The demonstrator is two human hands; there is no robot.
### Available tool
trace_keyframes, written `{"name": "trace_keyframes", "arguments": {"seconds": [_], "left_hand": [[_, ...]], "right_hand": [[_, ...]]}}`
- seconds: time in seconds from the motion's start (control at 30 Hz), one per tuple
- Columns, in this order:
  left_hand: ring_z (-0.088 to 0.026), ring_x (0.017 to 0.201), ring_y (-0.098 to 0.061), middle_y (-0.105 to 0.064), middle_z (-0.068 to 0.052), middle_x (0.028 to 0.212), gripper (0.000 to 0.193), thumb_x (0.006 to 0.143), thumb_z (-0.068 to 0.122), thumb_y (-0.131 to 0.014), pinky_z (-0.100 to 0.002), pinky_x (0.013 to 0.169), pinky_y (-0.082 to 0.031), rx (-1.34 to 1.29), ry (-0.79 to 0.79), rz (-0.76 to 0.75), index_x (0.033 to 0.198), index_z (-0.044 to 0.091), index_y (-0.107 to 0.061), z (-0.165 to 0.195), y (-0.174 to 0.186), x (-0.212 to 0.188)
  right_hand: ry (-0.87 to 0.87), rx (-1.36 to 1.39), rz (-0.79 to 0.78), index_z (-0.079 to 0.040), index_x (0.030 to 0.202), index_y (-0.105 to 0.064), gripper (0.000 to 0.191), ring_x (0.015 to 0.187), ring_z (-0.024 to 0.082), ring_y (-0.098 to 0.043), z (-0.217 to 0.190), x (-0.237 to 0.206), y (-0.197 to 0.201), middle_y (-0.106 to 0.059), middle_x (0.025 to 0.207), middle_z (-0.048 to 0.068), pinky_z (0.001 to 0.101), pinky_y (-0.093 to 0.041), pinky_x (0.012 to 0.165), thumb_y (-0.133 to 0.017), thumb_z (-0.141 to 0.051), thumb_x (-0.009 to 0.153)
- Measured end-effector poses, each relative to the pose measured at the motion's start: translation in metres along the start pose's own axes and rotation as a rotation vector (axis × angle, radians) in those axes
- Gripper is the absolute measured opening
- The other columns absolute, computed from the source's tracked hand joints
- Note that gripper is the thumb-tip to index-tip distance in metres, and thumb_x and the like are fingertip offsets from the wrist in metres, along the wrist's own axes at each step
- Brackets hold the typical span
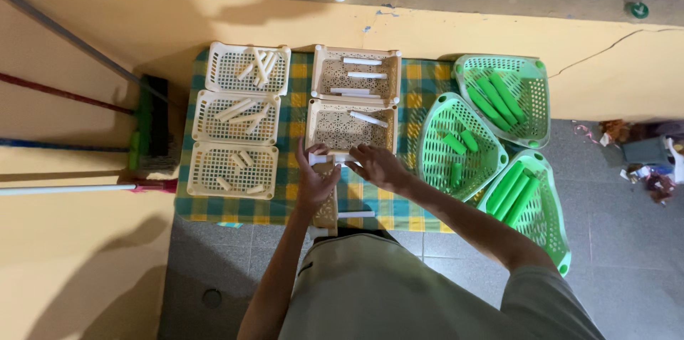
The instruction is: The person assembles a stackable basket rack at a table. They pick up a perforated plastic basket, press white plastic caps and rods into its corners, and fit the basket onto stacked baskets, repeating the fitting with additional rods and caps.
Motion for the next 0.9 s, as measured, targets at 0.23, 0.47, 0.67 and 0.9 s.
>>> {"name": "trace_keyframes", "arguments": {"seconds": [0.23, 0.47, 0.67, 0.9], "left_hand": [[-0.032, 0.137, -0.050, -0.049, -0.022, 0.145, 0.088, 0.081, -0.001, -0.080, -0.044, 0.114, -0.048, 0.011, 0.001, -0.032, 0.154, 0.005, -0.032, -0.002, -0.008, 0.001], [-0.030, 0.135, -0.054, -0.054, -0.020, 0.141, 0.077, 0.081, 0.000, -0.081, -0.043, 0.114, -0.047, 0.086, -0.023, -0.060, 0.147, 0.000, -0.041, -0.003, -0.009, -0.002], [-0.031, 0.136, -0.054, -0.049, -0.021, 0.148, 0.075, 0.082, 0.000, -0.080, -0.043, 0.113, -0.048, 0.097, -0.045, -0.082, 0.144, 0.000, -0.039, 0.005, -0.013, -0.002], [-0.033, 0.137, -0.055, -0.050, -0.022, 0.147, 0.077, 0.082, -0.001, -0.080, -0.046, 0.118, -0.046, 0.133, -0.194, -0.106, 0.147, 0.001, -0.039, 0.011, -0.014, 0.000]], "right_hand": [[-0.098, -0.062, -0.083, -0.005, 0.097, -0.056, 0.042, 0.056, 0.023, -0.060, 0.012, -0.010, -0.020, -0.061, 0.070, 0.010, 0.0391, -0.054, 0.049, -0.056, -0.046, 0.105], [-0.139, -0.014, -0.009, -0.006, 0.091, -0.052, 0.043, 0.054, 0.025, -0.060, 0.001, -0.015, -0.003, -0.059, 0.069, 0.010, 0.0409, -0.053, 0.048, -0.058, -0.046, 0.103], [-0.144, 0.002, -0.006, -0.006, 0.092, -0.053, 0.043, 0.050, 0.028, -0.060, -0.005, -0.014, 0.004, -0.058, 0.062, 0.010, 0.0425, -0.050, 0.043, -0.057, -0.048, 0.103], [-0.219, 0.016, -0.148, -0.009, 0.092, -0.057, 0.048, 0.041, 0.027, -0.056, 0.004, -0.021, -0.006, -0.056, 0.049, 0.008, 0.0444, -0.046, 0.040, -0.051, -0.055, 0.103]]}}
Point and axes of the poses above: each hand's wrist, its own x-axis towards the middle knuckle, its own y-axis out of the back of the hand, z = x × y, the point moved 7 cm from there along x, towards the middle knuckle
